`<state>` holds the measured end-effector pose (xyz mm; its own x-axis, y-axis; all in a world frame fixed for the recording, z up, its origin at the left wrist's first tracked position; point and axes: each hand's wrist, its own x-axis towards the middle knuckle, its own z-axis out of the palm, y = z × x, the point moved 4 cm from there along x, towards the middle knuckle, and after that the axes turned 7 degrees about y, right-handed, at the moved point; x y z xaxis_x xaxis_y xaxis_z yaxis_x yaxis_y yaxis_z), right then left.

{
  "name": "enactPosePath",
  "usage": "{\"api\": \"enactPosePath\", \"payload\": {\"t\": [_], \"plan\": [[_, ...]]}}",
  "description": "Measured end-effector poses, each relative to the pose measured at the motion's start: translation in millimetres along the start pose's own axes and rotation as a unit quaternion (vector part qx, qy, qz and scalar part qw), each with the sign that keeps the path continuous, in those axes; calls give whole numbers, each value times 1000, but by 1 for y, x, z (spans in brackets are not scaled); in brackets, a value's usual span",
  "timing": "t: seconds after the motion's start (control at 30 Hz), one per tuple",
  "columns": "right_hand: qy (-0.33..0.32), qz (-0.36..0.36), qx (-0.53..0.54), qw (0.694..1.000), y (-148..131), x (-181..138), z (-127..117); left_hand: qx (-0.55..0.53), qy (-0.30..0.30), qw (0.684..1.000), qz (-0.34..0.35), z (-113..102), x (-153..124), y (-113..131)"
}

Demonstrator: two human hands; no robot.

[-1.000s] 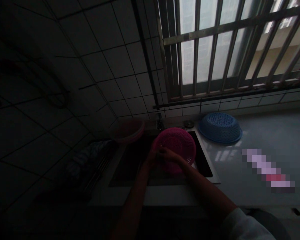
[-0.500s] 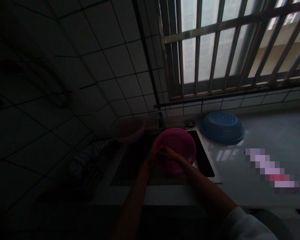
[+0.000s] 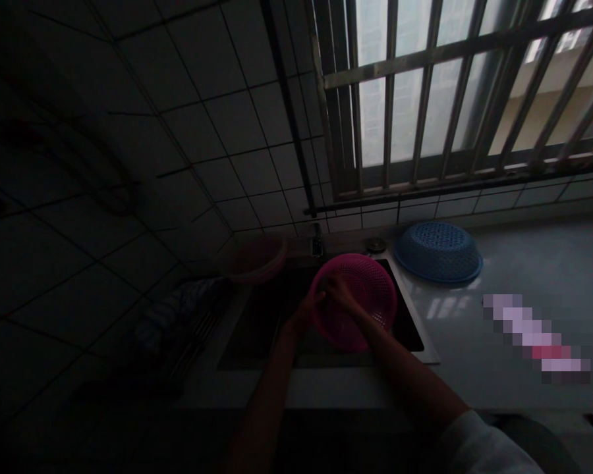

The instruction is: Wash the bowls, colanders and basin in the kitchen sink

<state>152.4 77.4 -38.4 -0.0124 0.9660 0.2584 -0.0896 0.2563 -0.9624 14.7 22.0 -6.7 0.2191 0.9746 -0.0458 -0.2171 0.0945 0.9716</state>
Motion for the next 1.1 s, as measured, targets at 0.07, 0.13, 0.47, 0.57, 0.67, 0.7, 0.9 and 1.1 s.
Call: {"api": "enactPosePath", "payload": {"t": [0.07,0.13,0.47,0.57,0.67,0.7,0.9,1.1], "plan": [[94,-20,2,995,-4,6,-16,27,-7,1000,13,3,0,-1],[63,-15,2,998,-1,4,-16,37,20,999,16,1,1,-4],[78,18,3,997,8,3,-10,48,1,998,33,-4,2,-3],[18,26,7,999,6,0,-6,13,36,999,11,-7,2,-7],[-193,53,17,980,12,-13,20,13,88,995,34,-14,5,-5],[-201,48,18,978,13,-14,22,21,88,995,42,-14,6,-5],[121,-18,-18,992,8,7,-14,-2,12,1000,18,-6,7,-10],[-214,59,-11,975,24,-13,22,14,93,995,44,-15,8,-7]]}}
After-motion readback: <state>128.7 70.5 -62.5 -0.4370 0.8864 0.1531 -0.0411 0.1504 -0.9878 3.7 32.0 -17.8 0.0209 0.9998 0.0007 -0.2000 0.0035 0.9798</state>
